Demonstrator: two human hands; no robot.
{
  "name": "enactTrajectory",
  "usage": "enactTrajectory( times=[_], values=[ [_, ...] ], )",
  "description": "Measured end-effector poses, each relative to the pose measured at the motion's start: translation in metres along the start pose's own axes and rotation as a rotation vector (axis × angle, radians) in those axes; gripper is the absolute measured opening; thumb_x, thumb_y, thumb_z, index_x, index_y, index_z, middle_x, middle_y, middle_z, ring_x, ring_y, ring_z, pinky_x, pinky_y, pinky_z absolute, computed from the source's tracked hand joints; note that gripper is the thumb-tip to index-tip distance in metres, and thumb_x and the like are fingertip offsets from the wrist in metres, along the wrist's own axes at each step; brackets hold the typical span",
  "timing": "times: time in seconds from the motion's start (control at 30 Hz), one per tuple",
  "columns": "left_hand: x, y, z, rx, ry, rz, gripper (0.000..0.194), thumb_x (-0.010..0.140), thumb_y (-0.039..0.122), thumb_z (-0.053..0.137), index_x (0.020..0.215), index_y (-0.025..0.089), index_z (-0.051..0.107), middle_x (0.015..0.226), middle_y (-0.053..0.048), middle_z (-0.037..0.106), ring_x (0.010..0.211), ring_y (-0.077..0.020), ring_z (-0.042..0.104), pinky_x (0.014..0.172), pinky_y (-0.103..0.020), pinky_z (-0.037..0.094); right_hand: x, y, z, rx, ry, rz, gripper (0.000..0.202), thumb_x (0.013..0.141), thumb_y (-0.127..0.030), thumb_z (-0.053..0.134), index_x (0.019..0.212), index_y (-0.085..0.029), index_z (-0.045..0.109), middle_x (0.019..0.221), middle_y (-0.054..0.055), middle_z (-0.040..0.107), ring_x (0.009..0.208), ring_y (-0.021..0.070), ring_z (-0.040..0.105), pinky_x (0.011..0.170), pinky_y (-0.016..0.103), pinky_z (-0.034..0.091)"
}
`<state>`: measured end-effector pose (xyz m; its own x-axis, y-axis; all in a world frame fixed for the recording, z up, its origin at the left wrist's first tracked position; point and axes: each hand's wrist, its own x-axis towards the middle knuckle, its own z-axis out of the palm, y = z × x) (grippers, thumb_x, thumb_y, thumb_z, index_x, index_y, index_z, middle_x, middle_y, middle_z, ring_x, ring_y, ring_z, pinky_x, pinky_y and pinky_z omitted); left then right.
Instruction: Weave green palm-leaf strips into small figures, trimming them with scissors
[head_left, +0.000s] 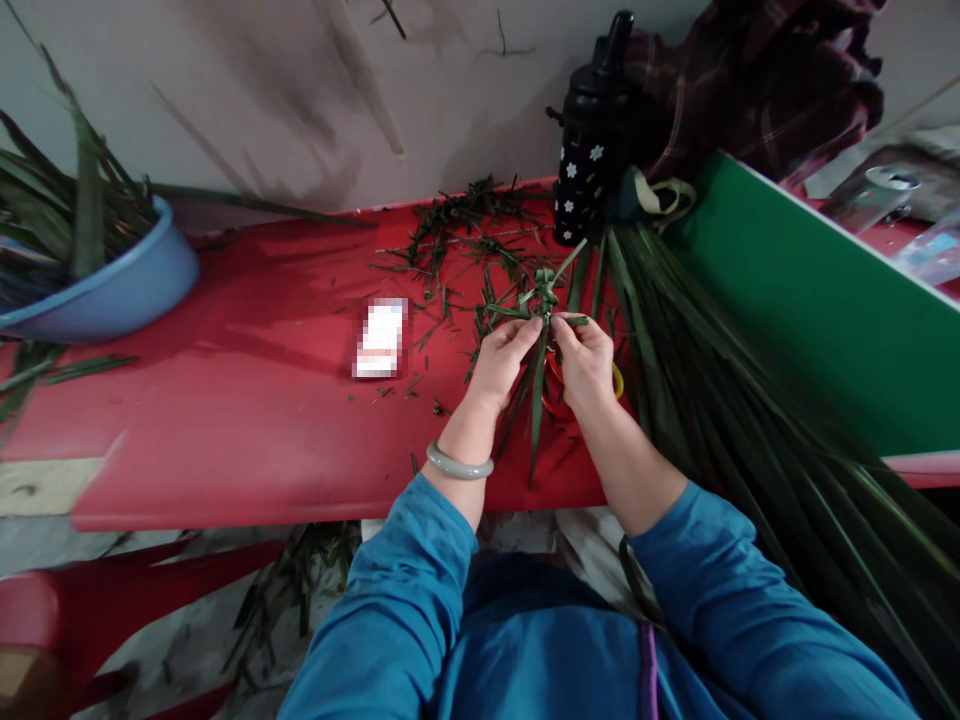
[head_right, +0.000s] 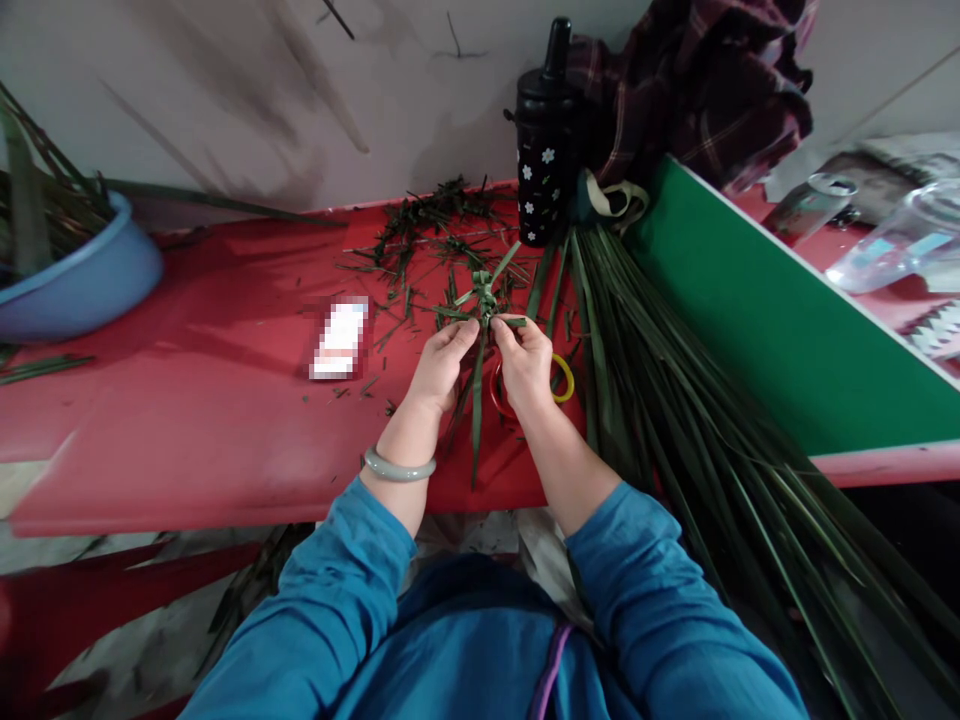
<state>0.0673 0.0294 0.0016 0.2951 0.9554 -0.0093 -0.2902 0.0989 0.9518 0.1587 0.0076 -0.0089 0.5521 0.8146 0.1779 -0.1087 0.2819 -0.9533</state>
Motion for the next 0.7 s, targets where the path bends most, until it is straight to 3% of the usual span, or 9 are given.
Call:
enactTrajectory(
  times=[0.2, 0.4, 0.53, 0.63, 0.7],
  values=[
    [-0.001, 0.002, 0.001, 0.042, 0.029, 0.022, 0.017, 0.059, 0.029, 0.068, 0.061, 0.015, 0.06, 0.06, 0.003, 0.057, 0.06, -0.0073, 0.049, 0.063, -0.022, 0.038, -0.001, 0.001, 0.0, -0.022, -0.043, -0.022, 0.02, 0.069, -0.038, 0.058, 0.074, -0.019, 0.059, 0.07, -0.001, 0.061, 0.067, 0.0102, 0.055, 0.068, 0.026, 0.047],
    [-0.001, 0.009, 0.001, -0.139, 0.101, -0.036, 0.008, 0.062, 0.023, 0.062, 0.064, 0.015, 0.062, 0.061, 0.002, 0.06, 0.06, -0.008, 0.053, 0.066, -0.024, 0.043, -0.003, -0.001, -0.002, -0.005, -0.127, -0.072, 0.024, 0.074, -0.038, 0.054, 0.089, -0.021, 0.061, 0.088, 0.002, 0.064, 0.083, 0.014, 0.059, 0.077, 0.03, 0.047],
    [-0.005, 0.019, 0.001, -0.193, 0.001, -0.158, 0.011, 0.068, 0.023, 0.054, 0.067, 0.014, 0.059, 0.053, 0.002, 0.056, 0.051, -0.0082, 0.051, 0.06, -0.025, 0.044, 0.0, 0.001, -0.006, -0.097, -0.128, -0.195, 0.025, 0.077, -0.039, 0.05, 0.094, -0.022, 0.061, 0.097, 0.003, 0.063, 0.092, 0.016, 0.058, 0.083, 0.033, 0.045],
    [-0.007, 0.021, 0.0, -0.219, -0.095, -0.193, 0.011, 0.071, 0.022, 0.051, 0.067, 0.013, 0.056, 0.046, 0.003, 0.051, 0.043, -0.0072, 0.046, 0.05, -0.022, 0.04, 0.001, 0.001, -0.009, -0.232, -0.146, -0.279, 0.022, 0.078, -0.039, 0.05, 0.087, -0.022, 0.062, 0.091, 0.003, 0.064, 0.094, 0.017, 0.056, 0.085, 0.035, 0.044],
    [-0.006, 0.019, 0.0, -0.206, -0.072, -0.194, 0.009, 0.071, 0.021, 0.051, 0.068, 0.013, 0.056, 0.045, 0.004, 0.049, 0.042, -0.0063, 0.044, 0.049, -0.021, 0.038, 0.001, -0.001, -0.01, -0.327, -0.138, -0.313, 0.02, 0.077, -0.038, 0.051, 0.081, -0.022, 0.062, 0.084, 0.003, 0.064, 0.091, 0.0173, 0.056, 0.084, 0.035, 0.044]
  ],
)
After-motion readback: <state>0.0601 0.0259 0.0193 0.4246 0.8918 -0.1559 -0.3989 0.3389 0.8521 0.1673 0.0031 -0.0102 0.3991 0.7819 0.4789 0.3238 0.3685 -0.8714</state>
